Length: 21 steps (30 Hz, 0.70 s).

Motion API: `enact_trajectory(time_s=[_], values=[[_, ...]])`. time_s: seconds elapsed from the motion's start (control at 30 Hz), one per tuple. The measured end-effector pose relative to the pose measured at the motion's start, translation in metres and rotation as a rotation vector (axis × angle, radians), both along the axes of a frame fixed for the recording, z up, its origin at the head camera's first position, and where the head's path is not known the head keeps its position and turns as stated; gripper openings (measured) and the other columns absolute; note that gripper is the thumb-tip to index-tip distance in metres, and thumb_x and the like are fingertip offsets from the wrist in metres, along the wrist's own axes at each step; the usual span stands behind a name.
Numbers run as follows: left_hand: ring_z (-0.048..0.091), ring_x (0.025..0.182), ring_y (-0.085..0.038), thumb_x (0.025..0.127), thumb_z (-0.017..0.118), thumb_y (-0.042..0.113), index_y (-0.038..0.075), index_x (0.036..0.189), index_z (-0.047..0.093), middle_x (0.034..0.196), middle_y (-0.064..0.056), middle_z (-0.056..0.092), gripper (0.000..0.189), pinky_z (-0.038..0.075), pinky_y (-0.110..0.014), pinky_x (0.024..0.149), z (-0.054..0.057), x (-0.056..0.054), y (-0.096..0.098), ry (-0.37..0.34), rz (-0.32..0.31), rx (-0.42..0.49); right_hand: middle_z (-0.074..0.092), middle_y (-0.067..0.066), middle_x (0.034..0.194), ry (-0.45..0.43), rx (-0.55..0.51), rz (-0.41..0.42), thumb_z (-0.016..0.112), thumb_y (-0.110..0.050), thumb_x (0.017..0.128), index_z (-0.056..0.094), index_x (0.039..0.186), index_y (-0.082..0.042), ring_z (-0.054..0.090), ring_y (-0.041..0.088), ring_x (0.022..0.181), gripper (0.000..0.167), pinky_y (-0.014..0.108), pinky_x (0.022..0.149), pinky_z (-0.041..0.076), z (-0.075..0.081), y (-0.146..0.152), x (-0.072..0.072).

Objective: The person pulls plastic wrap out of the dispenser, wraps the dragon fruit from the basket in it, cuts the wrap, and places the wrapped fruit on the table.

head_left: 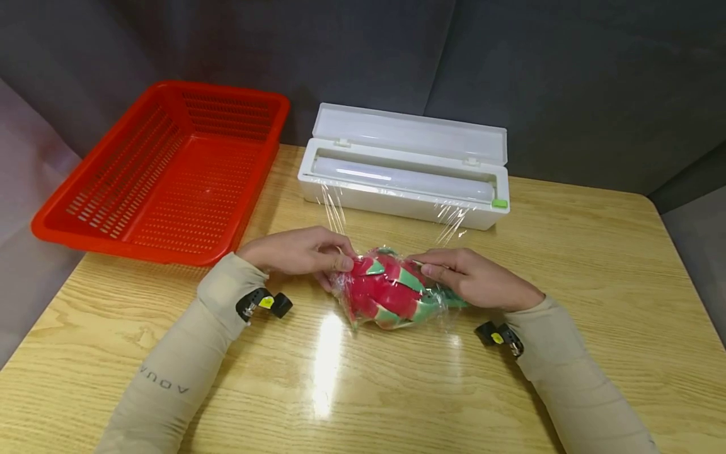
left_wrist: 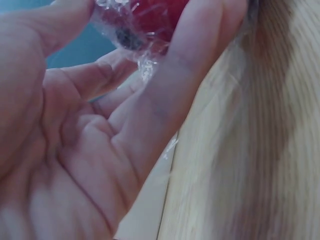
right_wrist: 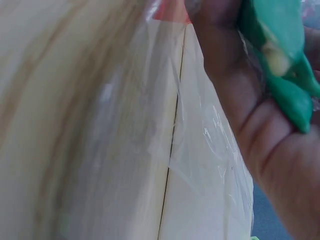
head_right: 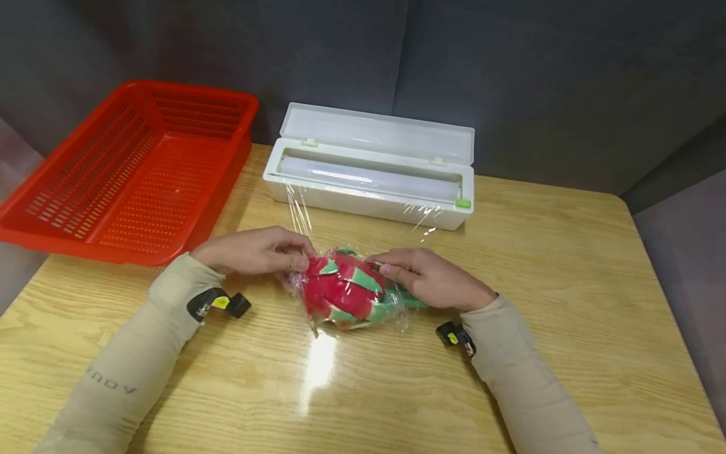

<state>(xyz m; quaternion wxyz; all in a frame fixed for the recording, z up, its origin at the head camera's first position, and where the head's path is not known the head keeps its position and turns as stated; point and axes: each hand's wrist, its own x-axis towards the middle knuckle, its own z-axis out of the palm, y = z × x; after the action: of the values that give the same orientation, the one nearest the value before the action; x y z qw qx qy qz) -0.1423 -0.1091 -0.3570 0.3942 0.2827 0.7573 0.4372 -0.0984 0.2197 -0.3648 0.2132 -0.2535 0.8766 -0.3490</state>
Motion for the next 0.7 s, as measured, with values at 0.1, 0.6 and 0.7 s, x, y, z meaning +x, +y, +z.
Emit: enact_trajectory(time_s=[0.1,0.6,0.7], values=[[0.077,0.084,-0.022,0.106,0.059,0.021,0.001,0.127,0.065,0.113,-0.015,0.072,0.029,0.065,-0.038,0.082,0.0001,-0.0004,-0.0005,0.012,0.001,-0.004,0.066,-0.001,0.141,0.001,0.003,-0.008,0.054,-0.028,0.108,0.062,0.144,-0.022,0.064,0.020,0.127,0.038,0.049,0.111,0.050,-0.0002,-0.0002,0.0004],[0.072,0.075,-0.019,0.104,0.062,0.033,0.012,0.133,0.067,0.110,-0.005,0.075,0.037,0.063,-0.035,0.077,0.0021,0.0000,-0.0019,0.206,-0.015,-0.109,0.068,0.000,0.139,0.020,0.054,-0.052,0.057,-0.039,0.106,0.061,0.145,-0.026,0.064,0.021,0.123,0.042,0.049,0.107,0.053,0.0040,0.0007,0.0034],[0.069,0.074,-0.020,0.103,0.064,0.036,0.015,0.134,0.068,0.098,-0.003,0.075,0.037,0.061,-0.036,0.075,0.0025,0.0011,-0.0019,0.227,0.005,-0.132,0.069,-0.002,0.136,0.045,0.067,-0.045,0.058,-0.041,0.105,0.060,0.145,-0.027,0.064,0.018,0.118,0.043,0.045,0.103,0.055,0.0046,0.0019,0.0037]])
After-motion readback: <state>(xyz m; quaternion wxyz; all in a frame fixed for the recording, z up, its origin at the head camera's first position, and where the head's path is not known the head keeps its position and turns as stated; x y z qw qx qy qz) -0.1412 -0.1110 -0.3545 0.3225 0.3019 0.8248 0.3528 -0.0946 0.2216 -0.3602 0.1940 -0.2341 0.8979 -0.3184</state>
